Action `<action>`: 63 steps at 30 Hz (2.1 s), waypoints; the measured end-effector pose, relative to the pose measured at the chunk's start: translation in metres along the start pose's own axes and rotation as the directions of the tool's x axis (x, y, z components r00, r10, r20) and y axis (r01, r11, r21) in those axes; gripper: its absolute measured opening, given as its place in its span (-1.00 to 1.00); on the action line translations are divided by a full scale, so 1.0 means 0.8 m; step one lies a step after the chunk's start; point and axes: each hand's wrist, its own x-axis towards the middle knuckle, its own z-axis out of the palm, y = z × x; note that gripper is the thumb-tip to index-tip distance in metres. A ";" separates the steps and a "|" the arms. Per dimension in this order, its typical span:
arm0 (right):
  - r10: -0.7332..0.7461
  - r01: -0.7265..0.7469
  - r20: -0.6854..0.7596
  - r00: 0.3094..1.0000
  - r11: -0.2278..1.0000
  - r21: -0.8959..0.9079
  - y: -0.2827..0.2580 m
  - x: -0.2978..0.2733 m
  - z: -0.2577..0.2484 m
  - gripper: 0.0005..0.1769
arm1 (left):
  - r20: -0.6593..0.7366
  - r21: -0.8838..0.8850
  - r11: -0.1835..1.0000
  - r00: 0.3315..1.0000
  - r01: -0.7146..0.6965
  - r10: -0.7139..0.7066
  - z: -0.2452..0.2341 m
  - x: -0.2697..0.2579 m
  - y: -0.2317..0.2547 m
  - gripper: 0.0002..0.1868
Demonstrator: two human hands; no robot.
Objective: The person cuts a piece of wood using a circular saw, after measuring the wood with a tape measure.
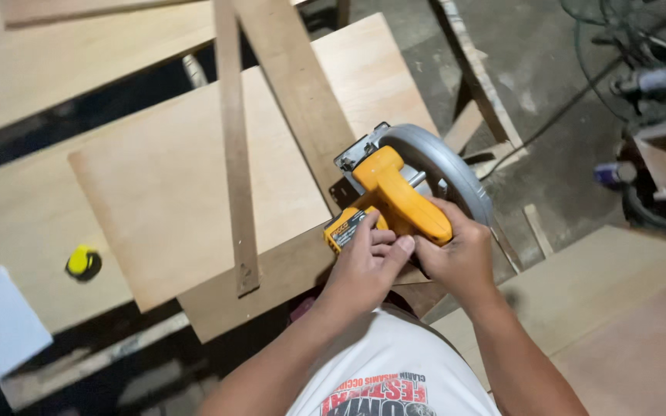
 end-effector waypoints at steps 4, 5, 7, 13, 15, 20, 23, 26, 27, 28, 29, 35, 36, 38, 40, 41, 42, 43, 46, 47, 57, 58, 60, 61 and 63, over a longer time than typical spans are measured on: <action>0.006 -0.010 -0.094 0.996 0.999 -0.039 0.006 -0.030 -0.025 -0.46 | 0.145 -0.108 0.989 0.986 0.099 -0.083 0.046 0.033 0.014 0.22; -0.046 0.039 -0.097 0.994 0.997 -0.073 0.003 -0.039 -0.034 -0.47 | 0.141 -0.205 0.966 0.981 0.157 -0.130 0.064 0.035 0.026 0.13; -0.082 0.068 -0.120 0.989 0.991 -0.116 0.030 -0.066 -0.052 -0.48 | 0.164 -0.281 0.934 0.970 0.222 -0.181 0.110 0.033 0.031 0.04; -0.096 0.054 -0.151 0.984 0.964 -0.262 0.118 -0.133 -0.134 -0.83 | -0.006 -0.419 0.883 0.972 0.210 -0.234 0.256 0.004 0.019 -0.21; -0.089 0.026 -0.274 0.957 0.974 -0.227 0.114 -0.150 -0.161 -0.71 | 0.064 -0.369 0.896 0.969 0.245 -0.239 0.294 -0.009 0.026 -0.26; -0.023 -0.089 -0.475 0.880 0.973 -0.212 0.162 -0.176 -0.223 -0.67 | 0.215 -0.164 0.973 0.968 0.164 -0.127 0.379 0.010 -0.043 -0.26; 0.119 -0.193 -0.517 0.848 0.977 -0.093 0.194 -0.182 -0.258 -0.68 | 0.302 -0.060 0.991 0.949 0.117 -0.094 0.415 0.011 -0.041 -0.21; 0.222 -0.255 -0.507 0.833 0.967 0.004 0.219 -0.167 -0.282 -0.65 | 0.315 0.001 0.995 0.945 0.096 -0.092 0.436 0.029 -0.040 -0.21; 0.237 -0.270 -0.501 0.833 0.963 0.005 0.226 -0.162 -0.286 -0.64 | 0.301 0.012 0.995 0.948 0.103 -0.102 0.440 0.036 -0.043 -0.21; 0.235 -0.268 -0.500 0.834 0.963 0.006 0.238 -0.154 -0.292 -0.64 | 0.300 0.012 0.995 0.949 0.102 -0.101 0.438 0.050 -0.044 -0.21; 0.263 -0.285 -0.471 0.842 0.958 0.025 0.249 -0.145 -0.297 -0.62 | 0.298 0.037 0.993 0.947 0.112 -0.118 0.435 0.065 -0.044 -0.10; 0.352 -0.331 -0.364 0.862 0.936 0.121 0.253 -0.077 -0.321 -0.54 | 0.213 0.078 0.996 0.975 0.052 -0.067 0.361 0.105 0.015 -0.26; 0.336 -0.322 -0.355 0.872 0.942 0.098 0.255 -0.064 -0.321 -0.53 | 0.184 0.119 0.993 0.982 0.016 -0.038 0.347 0.121 0.019 -0.29; 0.354 -0.333 -0.347 0.868 0.935 0.120 0.263 -0.041 -0.319 -0.54 | 0.135 0.080 0.997 0.990 0.017 -0.028 0.325 0.166 0.005 -0.32; 0.376 -0.349 -0.342 0.861 0.927 0.140 0.280 -0.016 -0.313 -0.54 | 0.091 0.042 0.999 0.996 0.019 -0.023 0.307 0.201 0.006 -0.35; 0.400 -0.380 -0.339 0.851 0.916 0.129 0.294 -0.003 -0.307 -0.53 | 0.066 0.172 0.985 0.998 0.010 -0.021 0.299 0.213 0.015 -0.40; 0.419 -0.404 -0.337 0.843 0.907 0.116 0.308 0.013 -0.303 -0.52 | 0.040 0.297 0.955 0.999 -0.002 -0.010 0.292 0.227 0.025 -0.44; 0.412 -0.398 -0.340 0.845 0.910 0.113 0.312 0.037 -0.300 -0.52 | 0.040 0.293 0.956 0.999 -0.008 -0.004 0.296 0.253 0.030 -0.44; 0.408 -0.406 -0.336 0.849 0.911 0.079 0.325 0.082 -0.280 -0.52 | 0.061 0.442 0.892 0.995 -0.092 0.073 0.304 0.311 0.038 -0.63; 0.396 -0.399 -0.335 0.855 0.915 0.063 0.334 0.097 -0.273 -0.50 | 0.131 0.491 0.839 0.971 -0.237 0.198 0.308 0.330 0.050 -0.68; 0.066 -0.105 -0.316 0.946 0.989 -0.107 0.358 0.200 -0.223 -0.71 | -0.038 0.650 0.725 0.943 -0.228 0.330 0.279 0.428 0.076 -0.47; 0.062 -0.101 -0.314 0.947 0.989 -0.108 0.348 0.207 -0.220 -0.71 | -0.041 0.649 0.726 0.942 -0.227 0.332 0.270 0.420 0.067 -0.47; 0.209 -0.234 -0.296 0.932 0.971 -0.051 0.328 0.217 -0.211 -0.54 | -0.129 0.652 0.746 0.950 -0.136 0.285 0.251 0.403 0.047 -0.33; 0.207 -0.231 -0.290 0.934 0.972 -0.051 0.334 0.224 -0.205 -0.54 | -0.135 0.651 0.748 0.949 -0.131 0.284 0.248 0.390 0.046 -0.33; 0.223 -0.231 -0.305 0.926 0.973 0.011 0.344 0.234 -0.191 -0.55 | -0.173 0.593 0.805 0.980 0.021 0.102 0.243 0.359 0.043 -0.36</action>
